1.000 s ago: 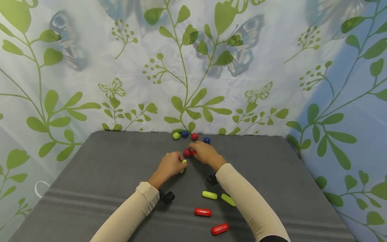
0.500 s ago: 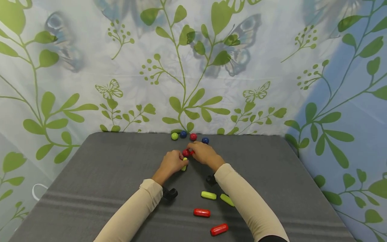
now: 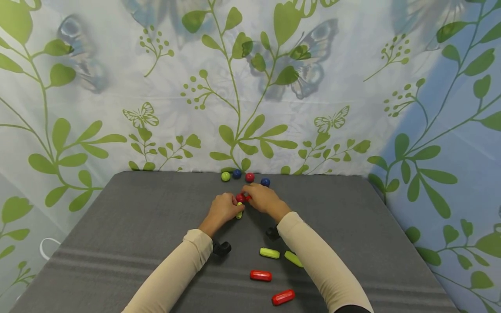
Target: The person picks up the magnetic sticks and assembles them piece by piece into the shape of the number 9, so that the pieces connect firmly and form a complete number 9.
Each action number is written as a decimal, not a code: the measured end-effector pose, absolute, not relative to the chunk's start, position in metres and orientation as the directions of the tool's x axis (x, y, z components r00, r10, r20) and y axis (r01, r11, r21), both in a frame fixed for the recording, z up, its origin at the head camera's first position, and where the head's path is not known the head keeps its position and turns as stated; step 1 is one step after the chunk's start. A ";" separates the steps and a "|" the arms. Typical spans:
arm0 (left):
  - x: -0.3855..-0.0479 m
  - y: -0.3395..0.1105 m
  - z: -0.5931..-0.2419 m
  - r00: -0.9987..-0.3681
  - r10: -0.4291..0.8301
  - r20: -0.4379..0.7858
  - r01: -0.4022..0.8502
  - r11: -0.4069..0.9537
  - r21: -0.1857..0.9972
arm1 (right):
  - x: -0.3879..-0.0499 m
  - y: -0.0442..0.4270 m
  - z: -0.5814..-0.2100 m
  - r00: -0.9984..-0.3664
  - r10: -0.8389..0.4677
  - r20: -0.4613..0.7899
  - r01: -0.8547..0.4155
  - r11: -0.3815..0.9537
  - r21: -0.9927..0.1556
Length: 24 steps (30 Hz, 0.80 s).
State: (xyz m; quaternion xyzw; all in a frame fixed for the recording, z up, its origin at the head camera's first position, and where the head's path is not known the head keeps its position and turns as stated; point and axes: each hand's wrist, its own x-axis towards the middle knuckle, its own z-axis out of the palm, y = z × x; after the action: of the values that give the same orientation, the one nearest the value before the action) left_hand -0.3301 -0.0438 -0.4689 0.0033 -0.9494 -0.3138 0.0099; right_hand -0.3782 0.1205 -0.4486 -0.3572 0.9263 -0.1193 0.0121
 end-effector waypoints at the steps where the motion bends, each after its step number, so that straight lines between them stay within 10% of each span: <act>1: -0.330 -0.044 -0.469 -1.000 -0.014 0.018 0.000 0.805 0.594 | -0.378 0.120 -0.448 -0.744 -0.666 0.064 -0.659 0.714 -0.234; 24: -0.333 -0.053 -0.472 -0.999 0.010 0.051 0.038 0.810 0.585 | -0.378 0.122 -0.449 -0.744 -0.666 0.055 -0.656 0.712 -0.250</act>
State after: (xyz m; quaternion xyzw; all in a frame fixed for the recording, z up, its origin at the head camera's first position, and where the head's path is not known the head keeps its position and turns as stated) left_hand -0.3328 -0.0528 -0.4720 -0.0128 -0.9511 -0.3076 0.0226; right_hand -0.3775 0.1219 -0.4491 -0.3574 0.9249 -0.1279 0.0194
